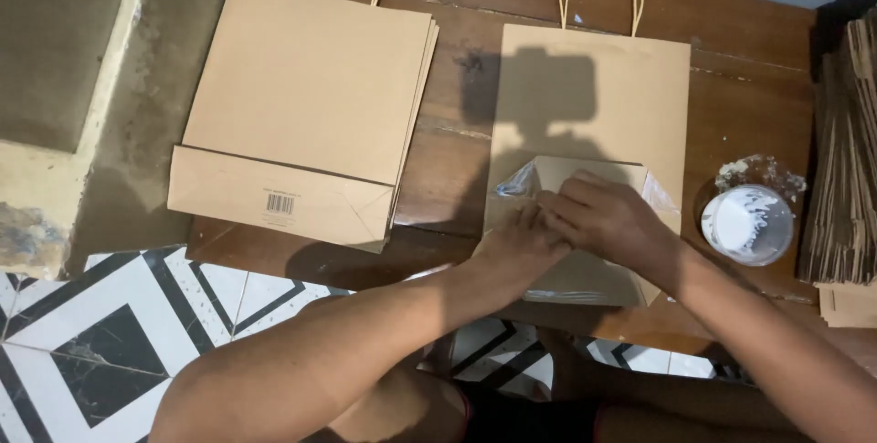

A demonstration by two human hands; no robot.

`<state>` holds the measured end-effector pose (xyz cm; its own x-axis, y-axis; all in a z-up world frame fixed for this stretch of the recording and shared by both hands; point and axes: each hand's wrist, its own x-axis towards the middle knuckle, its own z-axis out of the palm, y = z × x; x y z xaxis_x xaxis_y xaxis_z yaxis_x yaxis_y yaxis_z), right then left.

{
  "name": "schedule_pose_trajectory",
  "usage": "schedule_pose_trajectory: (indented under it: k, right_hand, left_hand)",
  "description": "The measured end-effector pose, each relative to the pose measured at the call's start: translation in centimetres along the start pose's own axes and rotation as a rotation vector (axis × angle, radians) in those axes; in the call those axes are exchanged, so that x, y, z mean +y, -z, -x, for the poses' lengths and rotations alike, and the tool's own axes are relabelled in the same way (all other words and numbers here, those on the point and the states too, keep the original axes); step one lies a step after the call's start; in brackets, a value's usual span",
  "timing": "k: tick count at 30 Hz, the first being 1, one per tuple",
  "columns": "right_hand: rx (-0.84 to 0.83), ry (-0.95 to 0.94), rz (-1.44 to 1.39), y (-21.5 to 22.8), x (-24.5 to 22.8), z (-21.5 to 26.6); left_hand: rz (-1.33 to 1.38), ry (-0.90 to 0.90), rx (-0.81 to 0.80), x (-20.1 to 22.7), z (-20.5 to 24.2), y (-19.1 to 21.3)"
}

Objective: The person applies white glue to the bottom flap of a brown paper bag using a small stick. They then press the flap down to seal the bag and place it on a stack of finished bags.

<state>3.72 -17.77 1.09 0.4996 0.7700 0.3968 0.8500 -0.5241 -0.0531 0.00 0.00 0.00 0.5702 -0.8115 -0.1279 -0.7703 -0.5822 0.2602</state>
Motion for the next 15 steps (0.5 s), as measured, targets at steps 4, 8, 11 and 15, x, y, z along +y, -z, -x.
schedule_pose_trajectory:
  k: [4,8,11,15]
  right_hand:
    - [0.036,0.147,0.144,2.0,-1.0,-2.9]
    - [0.014,0.122,0.118,2.7,-0.6,-2.2]
    - [-0.033,0.163,0.273,3.2,0.3,-0.9]
    - [-0.007,-0.084,0.173,2.7,1.7,1.4]
  left_hand:
    - [-0.010,-0.007,0.029,-0.2,-0.1,-0.7]
    - [0.050,0.008,0.016,-0.2,0.4,0.8]
    - [0.075,0.024,0.052,-0.2,1.0,1.9]
    - [0.188,0.028,0.007,-0.3,1.4,1.9]
